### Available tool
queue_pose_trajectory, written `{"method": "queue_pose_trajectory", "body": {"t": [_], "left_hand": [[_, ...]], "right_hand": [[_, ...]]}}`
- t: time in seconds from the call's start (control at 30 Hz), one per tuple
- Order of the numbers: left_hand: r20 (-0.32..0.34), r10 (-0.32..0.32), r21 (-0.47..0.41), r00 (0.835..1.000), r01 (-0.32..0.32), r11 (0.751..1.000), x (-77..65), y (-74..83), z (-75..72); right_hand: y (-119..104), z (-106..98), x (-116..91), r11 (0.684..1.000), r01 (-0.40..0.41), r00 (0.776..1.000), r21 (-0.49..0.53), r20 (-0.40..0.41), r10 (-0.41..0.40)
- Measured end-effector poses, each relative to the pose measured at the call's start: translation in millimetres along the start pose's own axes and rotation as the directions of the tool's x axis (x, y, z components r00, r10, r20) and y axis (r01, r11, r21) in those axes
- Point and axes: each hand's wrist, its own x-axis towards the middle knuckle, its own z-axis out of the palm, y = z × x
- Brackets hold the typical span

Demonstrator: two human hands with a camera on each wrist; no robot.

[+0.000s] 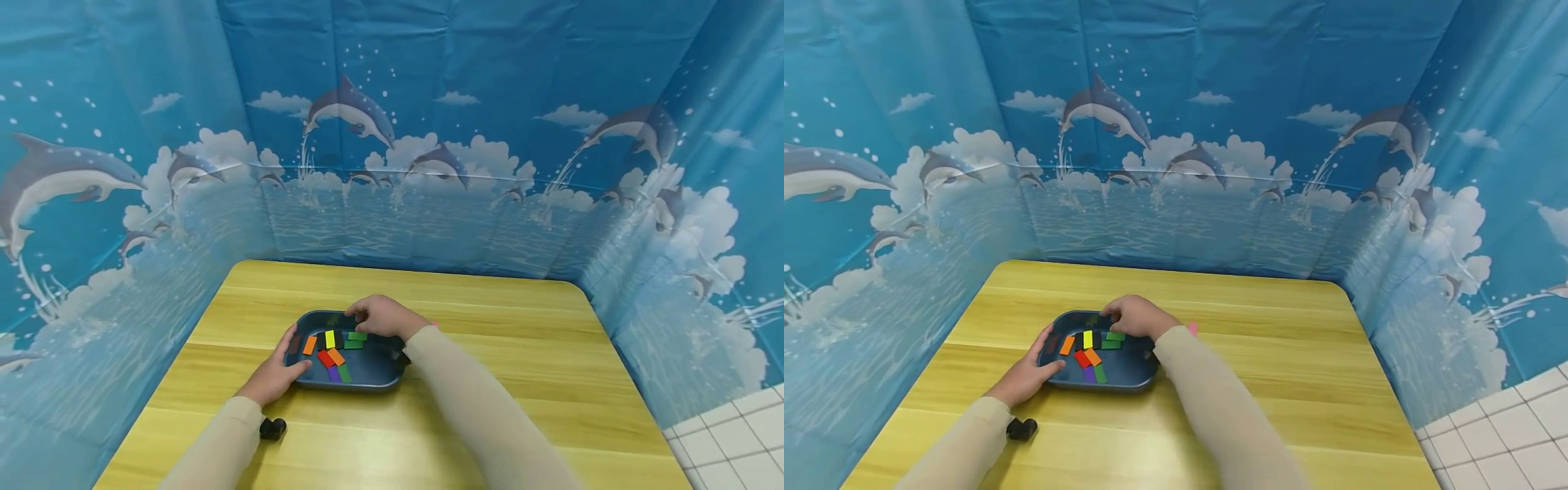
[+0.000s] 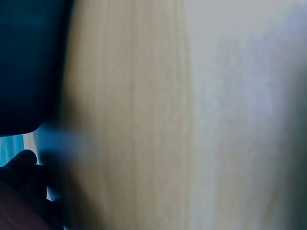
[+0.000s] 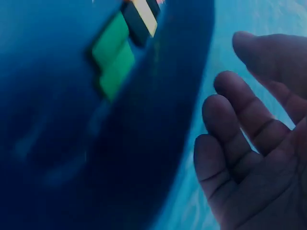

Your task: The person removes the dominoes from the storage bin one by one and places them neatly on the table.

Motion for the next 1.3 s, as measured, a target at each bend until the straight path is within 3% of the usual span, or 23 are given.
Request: {"method": "queue_pose_trajectory", "body": {"t": [0.33, 0.6, 0.77, 0.97, 1.3], "left_hand": [[-0.001, -0.005, -0.021, 1.000, 0.004, 1.000, -1.6, -0.2, 0.3], [-0.009, 0.000, -0.026, 1.000, -0.001, 1.000, -1.4, 1.1, 0.6], [-0.012, -0.008, -0.027, 1.000, 0.008, 1.000, 1.4, -2.3, 2.4], [-0.020, -0.008, -0.036, 1.000, 0.008, 0.999, 5.4, -3.4, 4.4], [-0.025, -0.012, -0.015, 1.000, 0.011, 1.000, 3.7, -2.9, 5.6]], "right_hand": [[-10, 34, 32, 0.994, -0.105, 0.992, -0.009, 0.073, 0.105], [6, 57, 44, 0.982, -0.171, 0.984, -0.074, 0.037, 0.174], [12, 71, 45, 0.979, -0.201, 0.980, -0.039, -0.002, 0.201], [11, 75, 42, 0.975, -0.216, 0.976, -0.044, -0.049, 0.214], [10, 76, 40, 0.978, -0.207, 0.977, -0.029, -0.053, 0.206]]}}
